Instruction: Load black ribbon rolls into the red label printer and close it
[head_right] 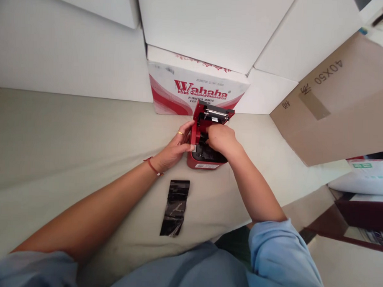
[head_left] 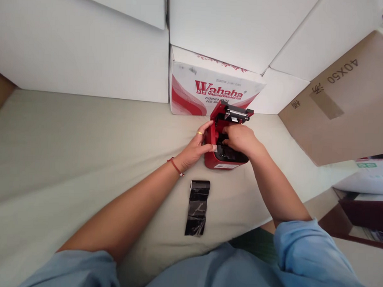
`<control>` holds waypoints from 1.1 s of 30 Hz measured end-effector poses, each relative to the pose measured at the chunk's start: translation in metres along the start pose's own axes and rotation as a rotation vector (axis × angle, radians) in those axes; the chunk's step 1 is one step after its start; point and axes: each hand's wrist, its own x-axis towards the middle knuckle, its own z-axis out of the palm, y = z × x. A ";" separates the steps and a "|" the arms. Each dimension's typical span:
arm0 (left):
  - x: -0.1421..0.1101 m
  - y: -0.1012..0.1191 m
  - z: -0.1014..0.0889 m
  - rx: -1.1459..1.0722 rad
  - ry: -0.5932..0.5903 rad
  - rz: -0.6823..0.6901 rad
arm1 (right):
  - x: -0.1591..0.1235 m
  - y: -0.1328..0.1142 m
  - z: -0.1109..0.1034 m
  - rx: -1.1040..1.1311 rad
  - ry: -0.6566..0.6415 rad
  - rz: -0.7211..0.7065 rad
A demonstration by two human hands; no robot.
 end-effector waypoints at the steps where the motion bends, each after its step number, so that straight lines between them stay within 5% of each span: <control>1: 0.000 0.001 0.000 -0.001 0.004 -0.007 | 0.000 0.000 0.000 0.001 -0.003 0.002; 6: 0.001 0.002 0.000 -0.042 -0.002 -0.014 | -0.008 0.007 -0.001 0.040 0.024 0.014; 10: 0.000 0.003 -0.001 -0.011 -0.025 0.005 | -0.032 0.017 -0.003 0.348 0.116 0.027; 15: -0.001 0.009 0.001 -0.074 -0.034 -0.023 | -0.104 0.043 -0.027 0.948 0.122 -0.051; 19: 0.000 0.013 0.003 -0.143 -0.010 -0.084 | -0.163 0.068 -0.039 1.068 -0.114 -0.135; 22: 0.002 0.011 0.003 -0.175 -0.008 -0.094 | -0.179 0.071 -0.022 0.916 -0.324 -0.135; 25: 0.003 0.009 0.002 -0.187 -0.010 -0.086 | -0.176 0.057 0.008 0.797 -0.392 -0.075; 29: 0.003 0.008 0.001 -0.174 -0.014 -0.057 | -0.168 0.028 0.038 0.787 -0.197 -0.097; 33: 0.002 0.008 0.000 -0.147 -0.021 -0.028 | -0.154 -0.010 0.054 0.834 0.038 -0.275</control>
